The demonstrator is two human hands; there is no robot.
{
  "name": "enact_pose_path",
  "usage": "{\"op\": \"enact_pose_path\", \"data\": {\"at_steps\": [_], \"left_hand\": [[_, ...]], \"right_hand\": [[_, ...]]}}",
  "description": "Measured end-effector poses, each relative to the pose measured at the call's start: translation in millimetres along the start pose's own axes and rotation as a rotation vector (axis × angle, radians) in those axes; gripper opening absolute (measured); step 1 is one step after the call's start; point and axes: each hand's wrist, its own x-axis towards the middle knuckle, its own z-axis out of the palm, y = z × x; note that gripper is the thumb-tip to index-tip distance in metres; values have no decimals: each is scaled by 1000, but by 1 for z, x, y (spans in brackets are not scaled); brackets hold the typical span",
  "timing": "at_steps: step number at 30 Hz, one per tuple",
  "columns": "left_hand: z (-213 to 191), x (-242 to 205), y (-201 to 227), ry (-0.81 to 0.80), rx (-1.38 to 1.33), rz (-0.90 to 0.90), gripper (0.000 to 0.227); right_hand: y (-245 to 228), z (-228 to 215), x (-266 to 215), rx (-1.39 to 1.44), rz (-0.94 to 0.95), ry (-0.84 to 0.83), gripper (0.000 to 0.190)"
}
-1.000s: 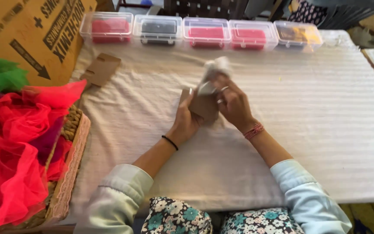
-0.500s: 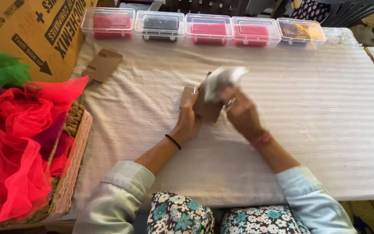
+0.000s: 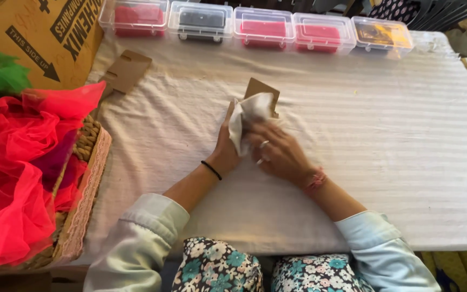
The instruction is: The recorder is cleaning small wooden blocks with a cloth and placing them into a plastic storage container.
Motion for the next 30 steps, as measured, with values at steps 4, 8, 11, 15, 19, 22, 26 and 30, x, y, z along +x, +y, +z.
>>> {"op": "enact_pose_path", "data": {"at_steps": [4, 8, 11, 15, 19, 22, 26, 30], "left_hand": [[35, -14, 20, 114, 34, -76, 64], [50, -11, 23, -6, 48, -27, 56], [52, -11, 24, 129, 90, -1, 51], [18, -4, 13, -31, -59, -21, 72], [24, -4, 8, 232, -96, -32, 49], [47, -11, 21, 157, 72, 22, 50], [35, -11, 17, 120, -49, 16, 62], [27, -12, 9, 3, -56, 123, 58]], "right_hand": [[12, 2, 7, 155, -86, 12, 36], [45, 1, -14, 4, 187, 73, 42], [30, 7, -15, 29, 220, 106, 39], [-4, 9, 5, 62, -144, 23, 35], [23, -5, 3, 81, -68, -9, 48], [40, 0, -17, 8, 205, 89, 52], [18, 9, -17, 76, 139, -47, 32], [7, -4, 10, 136, 16, -118, 53]]}}
